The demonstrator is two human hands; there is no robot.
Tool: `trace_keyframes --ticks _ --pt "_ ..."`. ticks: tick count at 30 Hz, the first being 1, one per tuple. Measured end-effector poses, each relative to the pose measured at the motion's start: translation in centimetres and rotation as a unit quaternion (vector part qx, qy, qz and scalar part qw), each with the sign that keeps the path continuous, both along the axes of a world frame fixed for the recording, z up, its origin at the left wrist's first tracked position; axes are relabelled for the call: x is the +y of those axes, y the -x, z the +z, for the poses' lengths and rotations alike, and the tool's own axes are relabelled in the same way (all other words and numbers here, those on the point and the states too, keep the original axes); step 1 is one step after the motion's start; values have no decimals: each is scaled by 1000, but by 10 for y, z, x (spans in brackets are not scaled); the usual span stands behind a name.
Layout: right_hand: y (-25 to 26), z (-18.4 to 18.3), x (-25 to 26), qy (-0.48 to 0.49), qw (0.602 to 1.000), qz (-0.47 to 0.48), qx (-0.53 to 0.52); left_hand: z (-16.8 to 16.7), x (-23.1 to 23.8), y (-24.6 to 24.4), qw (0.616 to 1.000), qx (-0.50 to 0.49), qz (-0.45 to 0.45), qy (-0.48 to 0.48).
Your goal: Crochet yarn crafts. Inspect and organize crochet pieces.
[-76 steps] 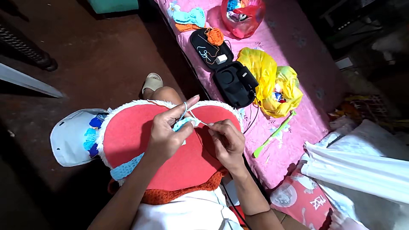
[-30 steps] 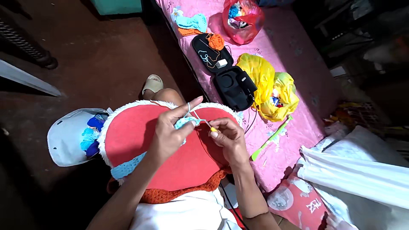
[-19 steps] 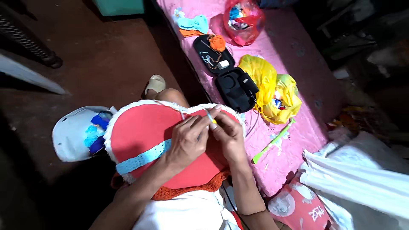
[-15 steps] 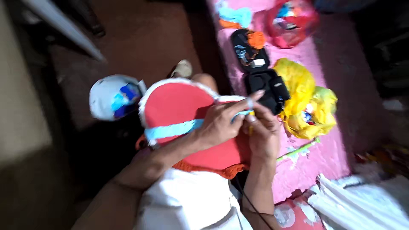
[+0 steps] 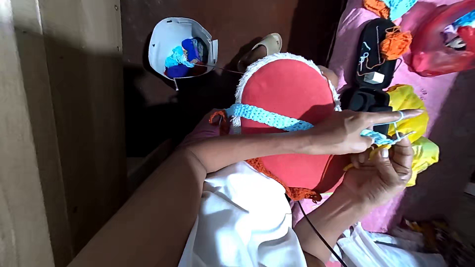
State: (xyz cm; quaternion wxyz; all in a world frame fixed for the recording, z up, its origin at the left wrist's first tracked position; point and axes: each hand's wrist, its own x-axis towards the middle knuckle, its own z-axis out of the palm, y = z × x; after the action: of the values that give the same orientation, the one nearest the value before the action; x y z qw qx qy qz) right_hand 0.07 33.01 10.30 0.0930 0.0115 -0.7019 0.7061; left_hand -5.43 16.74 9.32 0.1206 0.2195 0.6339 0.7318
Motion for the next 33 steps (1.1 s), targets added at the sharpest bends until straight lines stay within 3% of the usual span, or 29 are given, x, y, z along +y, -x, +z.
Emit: trace_keyframes --ticks 5,8,12,17,20,22,25,29,33 --pt "2 4 1 42 999 23 -19 0 -13 6 993 -46 -24 -109" --pt "1 5 -8 8 999 30 -29 -7 -27 18 970 -100 -48 -216" --pt "0 4 -12 34 999 22 -19 -10 -57 36 966 -156 -135 -155" --pt "-2 7 -6 122 992 28 -25 -13 -89 52 975 -67 -209 -39" --pt "-5 10 -5 143 990 13 -11 -27 -92 63 946 8 -318 -60" --pt "-7 11 -2 131 991 -8 3 -28 -87 66 921 37 -360 -145" --pt "-13 9 2 85 995 -38 26 -12 -68 53 921 21 -302 -246" --pt "-20 4 3 29 996 -66 45 1 -27 28 975 -6 -165 -149" --pt "-23 0 8 2 996 -77 46 5 -2 7 995 -54 -64 -61"
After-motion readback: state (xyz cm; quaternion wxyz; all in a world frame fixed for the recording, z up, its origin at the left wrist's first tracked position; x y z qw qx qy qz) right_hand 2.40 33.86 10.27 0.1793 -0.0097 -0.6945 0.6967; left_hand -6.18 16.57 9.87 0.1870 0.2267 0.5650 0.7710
